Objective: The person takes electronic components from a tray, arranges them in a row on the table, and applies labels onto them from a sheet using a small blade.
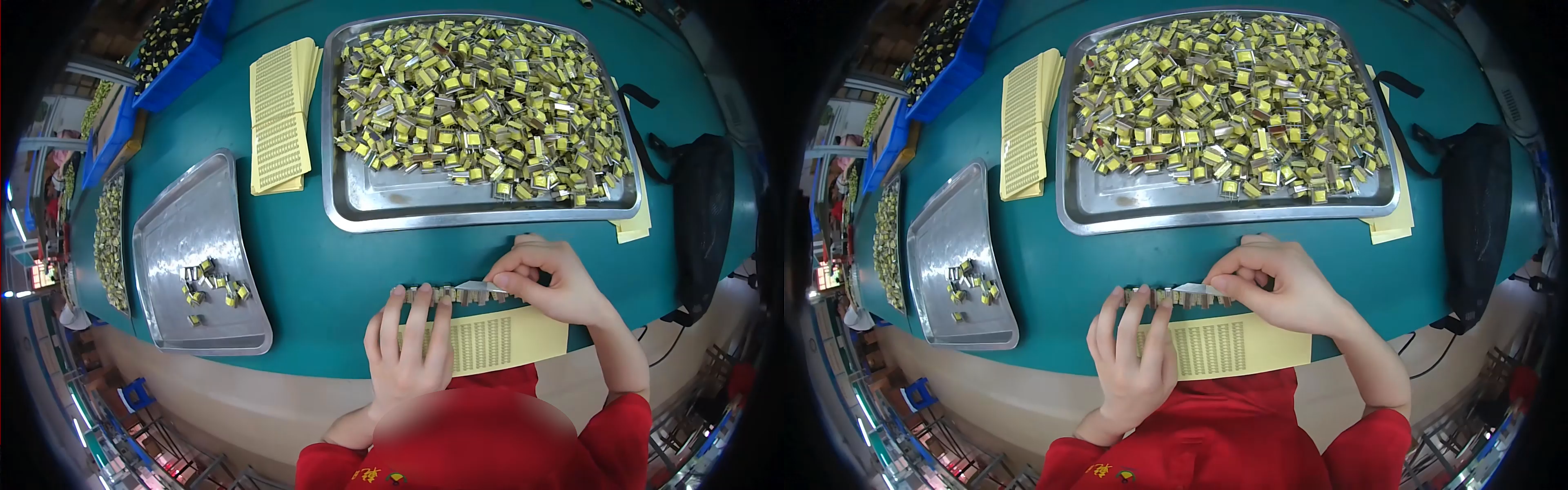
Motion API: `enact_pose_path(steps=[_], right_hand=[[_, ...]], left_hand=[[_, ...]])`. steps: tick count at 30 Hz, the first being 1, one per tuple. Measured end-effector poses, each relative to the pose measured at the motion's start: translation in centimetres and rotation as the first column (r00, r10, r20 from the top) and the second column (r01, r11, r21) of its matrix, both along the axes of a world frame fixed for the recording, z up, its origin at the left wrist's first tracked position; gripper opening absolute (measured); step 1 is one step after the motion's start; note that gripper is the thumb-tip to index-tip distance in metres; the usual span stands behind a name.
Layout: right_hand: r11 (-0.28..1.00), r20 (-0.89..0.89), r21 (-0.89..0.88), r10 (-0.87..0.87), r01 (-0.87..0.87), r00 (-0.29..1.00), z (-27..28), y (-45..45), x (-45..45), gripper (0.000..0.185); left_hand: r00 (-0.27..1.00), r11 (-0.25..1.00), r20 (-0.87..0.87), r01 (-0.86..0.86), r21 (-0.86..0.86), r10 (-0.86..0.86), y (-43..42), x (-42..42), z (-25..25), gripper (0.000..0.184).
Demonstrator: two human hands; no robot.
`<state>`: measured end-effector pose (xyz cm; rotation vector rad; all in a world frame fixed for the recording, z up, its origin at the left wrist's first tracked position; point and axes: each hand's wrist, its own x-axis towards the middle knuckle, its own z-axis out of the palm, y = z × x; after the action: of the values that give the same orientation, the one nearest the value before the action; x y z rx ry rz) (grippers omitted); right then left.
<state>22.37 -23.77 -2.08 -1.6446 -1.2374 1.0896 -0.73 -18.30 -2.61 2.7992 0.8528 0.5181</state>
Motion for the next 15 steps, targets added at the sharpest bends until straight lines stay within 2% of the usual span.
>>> enact_pose_path(steps=[7, 15], right_hand=[[0.999, 0.043, 0.030, 0.013, -0.014, 0.999, -0.37, -0.06, -0.40, 0.010], [1.000, 0.073, 0.021, 0.021, -0.023, 0.997, -0.19, 0.00, -0.42, 0.010]], left_hand=[[0.997, 0.996, 0.067, -0.021, -0.090, 0.027, -0.10, -0.13, 0.14, 0.046], [0.998, 0.992, 0.063, 0.022, -0.125, -0.014, -0.46, -0.49, -0.40, 0.051]])
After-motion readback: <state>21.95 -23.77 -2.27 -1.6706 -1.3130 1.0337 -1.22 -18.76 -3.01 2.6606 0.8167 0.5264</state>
